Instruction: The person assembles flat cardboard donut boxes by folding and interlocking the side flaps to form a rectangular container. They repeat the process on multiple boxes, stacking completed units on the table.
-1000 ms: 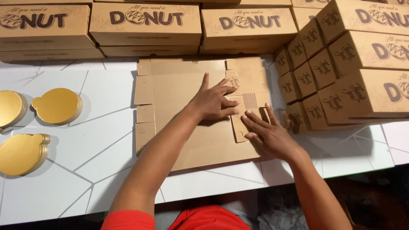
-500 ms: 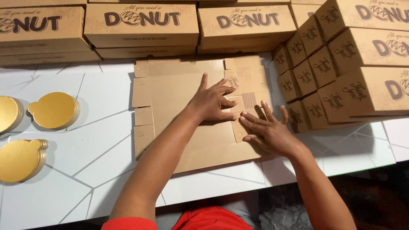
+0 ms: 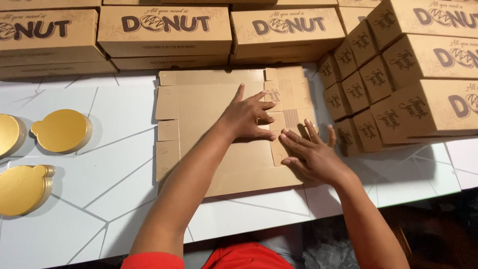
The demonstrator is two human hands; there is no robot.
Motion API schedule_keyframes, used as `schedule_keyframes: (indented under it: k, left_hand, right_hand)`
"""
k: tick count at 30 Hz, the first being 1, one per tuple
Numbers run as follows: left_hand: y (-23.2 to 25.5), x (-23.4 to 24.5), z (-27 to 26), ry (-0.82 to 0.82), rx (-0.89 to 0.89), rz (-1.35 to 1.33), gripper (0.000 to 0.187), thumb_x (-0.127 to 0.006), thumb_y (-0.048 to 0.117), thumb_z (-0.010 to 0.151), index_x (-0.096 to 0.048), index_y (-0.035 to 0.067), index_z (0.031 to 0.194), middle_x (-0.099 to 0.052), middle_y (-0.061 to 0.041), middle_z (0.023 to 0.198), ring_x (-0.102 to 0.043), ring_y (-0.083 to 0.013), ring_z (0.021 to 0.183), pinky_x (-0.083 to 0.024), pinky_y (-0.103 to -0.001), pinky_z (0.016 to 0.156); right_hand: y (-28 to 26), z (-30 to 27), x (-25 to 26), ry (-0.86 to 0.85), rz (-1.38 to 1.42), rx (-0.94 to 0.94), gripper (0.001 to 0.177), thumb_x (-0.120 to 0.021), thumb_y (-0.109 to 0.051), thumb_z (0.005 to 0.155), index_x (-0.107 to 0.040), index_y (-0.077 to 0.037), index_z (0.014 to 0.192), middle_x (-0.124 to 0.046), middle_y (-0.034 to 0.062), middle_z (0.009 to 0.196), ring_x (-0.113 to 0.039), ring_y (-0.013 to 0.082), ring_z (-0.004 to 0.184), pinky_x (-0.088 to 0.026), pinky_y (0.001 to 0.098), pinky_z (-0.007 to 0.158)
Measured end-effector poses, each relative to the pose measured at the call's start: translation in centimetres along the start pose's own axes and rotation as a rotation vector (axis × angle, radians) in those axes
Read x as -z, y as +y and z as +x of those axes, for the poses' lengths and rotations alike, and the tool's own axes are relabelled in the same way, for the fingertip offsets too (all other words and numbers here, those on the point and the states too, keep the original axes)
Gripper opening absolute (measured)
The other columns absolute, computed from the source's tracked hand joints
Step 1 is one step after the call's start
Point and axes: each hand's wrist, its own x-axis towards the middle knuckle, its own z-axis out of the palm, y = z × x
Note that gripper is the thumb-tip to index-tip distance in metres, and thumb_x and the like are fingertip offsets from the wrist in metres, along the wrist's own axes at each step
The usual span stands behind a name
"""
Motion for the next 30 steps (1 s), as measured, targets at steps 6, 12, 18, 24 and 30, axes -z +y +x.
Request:
schedule_keyframes:
  k: [6,12,18,24,30]
  left_hand:
    - [0.9,1.0,0.5,-0.053,0.085,0.161,0.057,-0.066,0.078,0.080,-0.072,0.041,0.123,-0.056,0.008,0.151,-0.033,-0.0283,0.153,-0.013,-0.076,0.120]
    - [0.3,-0.1,0.7,-0.099,0.166,0.158,0.067,-0.052,0.080,0.088,-0.061,0.038,0.140,-0.046,0.006,0.160,-0.025,-0.0292,0.156,-0.006,-0.077,0.121]
    - [2.0,-0.3,0.8,-0.128,0.096,0.197,0.046,-0.057,0.062,0.095,-0.064,0.041,0.136,-0.044,0.005,0.161,-0.021,-0.0343,0.156,-0.005,-0.078,0.119]
    - [3.2,0.3,0.0,-0.241,0.137,0.169,0.060,-0.047,0.064,0.097,-0.051,0.035,0.149,-0.034,0.005,0.167,-0.015,-0.0372,0.157,-0.006,-0.077,0.121]
    - [5.4,2.4,-0.8,-0.332,0.186,0.150,0.097,-0.055,0.079,0.079,-0.038,0.026,0.159,-0.025,-0.003,0.171,-0.011,-0.0427,0.157,-0.002,-0.076,0.120]
  right_hand:
    - [1.8,1.6,-1.3,0.148,0.006,-0.042,0.073,-0.061,-0.060,0.093,-0.045,-0.032,0.158,-0.042,-0.0043,0.164,-0.009,0.0370,0.159,-0.001,0.0681,0.120]
    - [-1.6,-3.5,0.0,0.312,0.032,-0.246,0.075,-0.078,-0.051,0.083,-0.063,-0.002,0.137,-0.063,0.0143,0.125,-0.063,0.0346,0.122,-0.042,0.0462,0.111]
    - [-1.5,-5.9,-3.1,0.360,0.227,-0.568,0.056,-0.090,-0.047,0.075,-0.069,-0.012,0.114,-0.060,0.0023,0.090,-0.069,0.0257,0.091,-0.054,0.0360,0.078]
    - [-3.4,-5.3,-3.8,0.634,-0.004,-0.229,0.028,-0.088,-0.021,0.081,-0.073,-0.012,0.102,-0.067,0.0035,0.091,-0.067,0.0272,0.088,-0.048,0.0372,0.088]
    - [-5.2,-5.7,-2.8,0.485,0.069,-0.088,0.032,-0.065,-0.039,0.096,-0.075,-0.027,0.125,-0.072,-0.0061,0.132,-0.057,0.0297,0.131,-0.040,0.0413,0.103]
